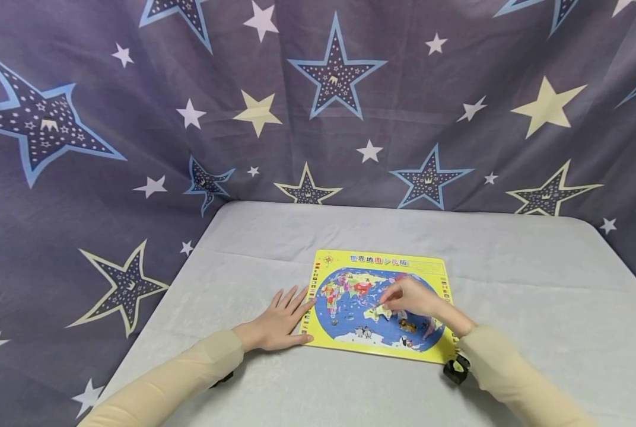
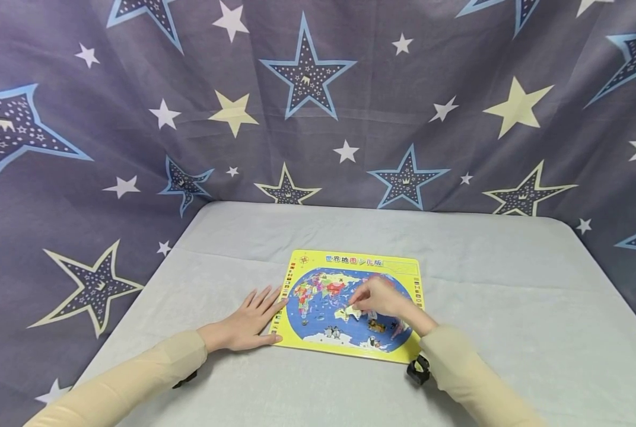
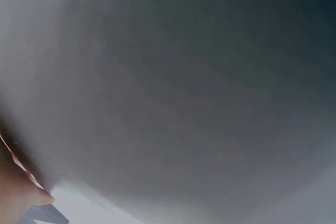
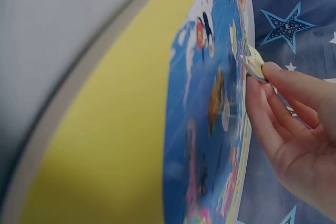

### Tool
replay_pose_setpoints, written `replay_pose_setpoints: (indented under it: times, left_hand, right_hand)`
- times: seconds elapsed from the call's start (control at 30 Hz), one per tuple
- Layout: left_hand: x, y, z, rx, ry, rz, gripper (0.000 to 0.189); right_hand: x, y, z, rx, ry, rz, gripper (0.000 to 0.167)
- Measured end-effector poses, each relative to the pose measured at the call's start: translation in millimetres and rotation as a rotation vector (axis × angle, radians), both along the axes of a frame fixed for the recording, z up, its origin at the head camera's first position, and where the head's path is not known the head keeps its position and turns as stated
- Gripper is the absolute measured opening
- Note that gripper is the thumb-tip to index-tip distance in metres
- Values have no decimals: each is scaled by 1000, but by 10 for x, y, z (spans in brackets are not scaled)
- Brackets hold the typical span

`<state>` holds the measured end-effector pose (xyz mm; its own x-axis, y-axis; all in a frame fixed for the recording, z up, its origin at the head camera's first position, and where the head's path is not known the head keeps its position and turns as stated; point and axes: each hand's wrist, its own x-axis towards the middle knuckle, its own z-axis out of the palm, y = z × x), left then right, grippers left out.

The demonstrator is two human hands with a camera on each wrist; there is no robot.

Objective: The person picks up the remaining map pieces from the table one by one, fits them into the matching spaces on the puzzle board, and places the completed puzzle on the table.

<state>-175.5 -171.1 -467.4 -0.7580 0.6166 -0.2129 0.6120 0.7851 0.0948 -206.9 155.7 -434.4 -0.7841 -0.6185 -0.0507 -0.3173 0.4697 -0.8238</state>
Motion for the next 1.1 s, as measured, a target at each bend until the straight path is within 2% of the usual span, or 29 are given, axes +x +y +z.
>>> replay_pose_setpoints:
  times: [0.47, 1.1]
  left_hand:
    - [7, 3, -2, -2, 1, -1, 81]
    - [1, -3, -12, 9, -2, 0, 81]
  right_hand:
    - [-12, -129, -53, -33, -20, 42, 12]
    - [-5, -240, -78, 3, 9, 27, 11]
